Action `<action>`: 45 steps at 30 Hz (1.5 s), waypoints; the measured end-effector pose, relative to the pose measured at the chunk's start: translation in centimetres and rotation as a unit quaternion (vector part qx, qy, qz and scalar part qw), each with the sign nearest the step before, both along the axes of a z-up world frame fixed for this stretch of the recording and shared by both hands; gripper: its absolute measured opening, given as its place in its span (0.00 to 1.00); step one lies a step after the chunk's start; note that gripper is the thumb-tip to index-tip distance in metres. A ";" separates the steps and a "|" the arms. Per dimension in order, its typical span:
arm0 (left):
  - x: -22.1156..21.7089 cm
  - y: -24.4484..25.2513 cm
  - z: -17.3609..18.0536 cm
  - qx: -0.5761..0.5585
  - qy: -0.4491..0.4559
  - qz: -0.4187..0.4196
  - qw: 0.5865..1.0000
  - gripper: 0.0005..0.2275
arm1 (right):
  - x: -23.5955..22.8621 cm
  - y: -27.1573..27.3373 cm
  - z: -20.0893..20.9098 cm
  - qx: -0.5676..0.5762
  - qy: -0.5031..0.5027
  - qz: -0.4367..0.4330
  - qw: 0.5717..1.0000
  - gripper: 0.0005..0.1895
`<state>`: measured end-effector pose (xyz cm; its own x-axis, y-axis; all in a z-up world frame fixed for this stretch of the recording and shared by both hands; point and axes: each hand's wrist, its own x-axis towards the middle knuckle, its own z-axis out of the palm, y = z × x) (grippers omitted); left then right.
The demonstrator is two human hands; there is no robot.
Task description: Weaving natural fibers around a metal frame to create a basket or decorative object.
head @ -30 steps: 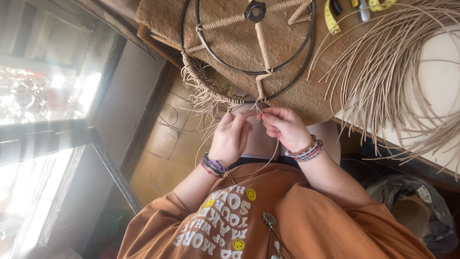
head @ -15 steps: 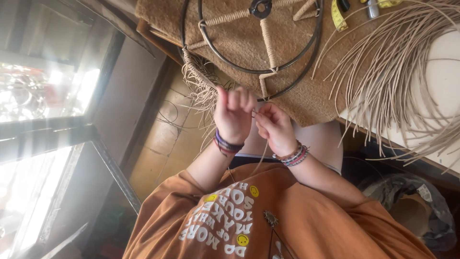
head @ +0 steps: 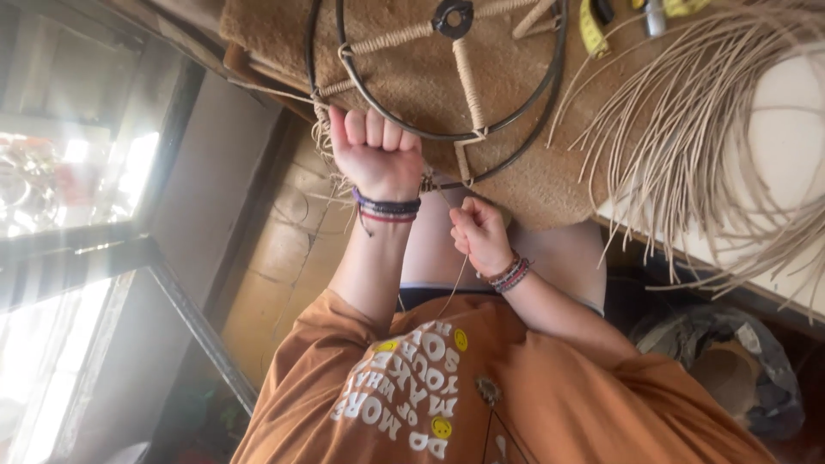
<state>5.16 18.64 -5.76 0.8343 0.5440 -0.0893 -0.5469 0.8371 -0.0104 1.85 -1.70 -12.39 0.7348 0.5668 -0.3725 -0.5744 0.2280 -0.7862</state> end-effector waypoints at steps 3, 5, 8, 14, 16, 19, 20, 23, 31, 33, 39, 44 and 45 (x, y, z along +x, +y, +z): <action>-1.2 -1.0 2.5 0.040 -0.009 0.009 0.999 0.24 | 0.3 0.1 -0.7 -0.035 -0.032 0.019 0.999 0.16; -4.9 -2.5 2.9 0.131 0.032 0.006 0.991 0.25 | -0.7 -0.7 -0.3 -0.071 -0.080 0.060 0.992 0.12; -10.0 -6.1 2.5 0.356 0.107 0.049 0.927 0.27 | -0.7 -0.7 3.7 -0.200 -0.232 0.175 0.936 0.14; -12.7 -9.5 -1.0 0.404 0.108 0.018 0.908 0.25 | 0.6 -1.2 9.9 -0.345 -0.601 0.282 0.664 0.09; -12.8 -9.6 -2.7 0.377 0.115 0.021 0.919 0.25 | 1.7 -1.0 9.4 -0.379 -0.658 0.155 0.633 0.07; -12.3 -10.1 -3.8 0.408 0.104 0.017 0.907 0.24 | 4.1 1.7 8.4 -0.336 -0.773 0.086 0.531 0.14; -12.3 -10.3 -4.3 0.396 0.098 0.022 0.913 0.24 | 4.5 1.7 7.7 -0.308 -0.778 0.079 0.541 0.12; -11.4 -10.7 -6.3 0.385 0.113 0.030 0.916 0.24 | 6.3 2.5 6.5 -0.249 -0.788 0.061 0.560 0.08; -13.0 -5.4 -8.8 0.249 0.238 -0.004 0.939 0.24 | 7.3 3.3 5.9 -0.159 -0.761 0.041 0.628 0.04; -14.3 -1.7 -11.2 0.143 0.354 -0.209 0.900 0.19 | 7.3 3.4 6.4 -0.149 -0.744 0.049 0.650 0.03; -15.7 2.7 -5.5 0.659 0.597 -0.359 0.284 0.34 | 6.2 2.4 8.1 -0.187 -0.755 0.052 0.626 0.04; -14.7 2.4 2.7 0.673 0.586 -0.393 0.222 0.34 | 13.0 -4.7 10.8 -0.330 -0.736 -0.005 0.591 0.07; -14.7 2.0 3.8 0.665 0.585 -0.414 0.211 0.33 | 15.4 -6.6 9.7 -0.404 -0.728 -0.029 0.553 0.08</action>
<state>-9.51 20.69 -1.95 0.5222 0.4480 -0.7257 0.8155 -0.5114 0.2710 17.29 -8.28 -2.65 0.5970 0.6073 0.5242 0.7920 -0.5504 -0.2643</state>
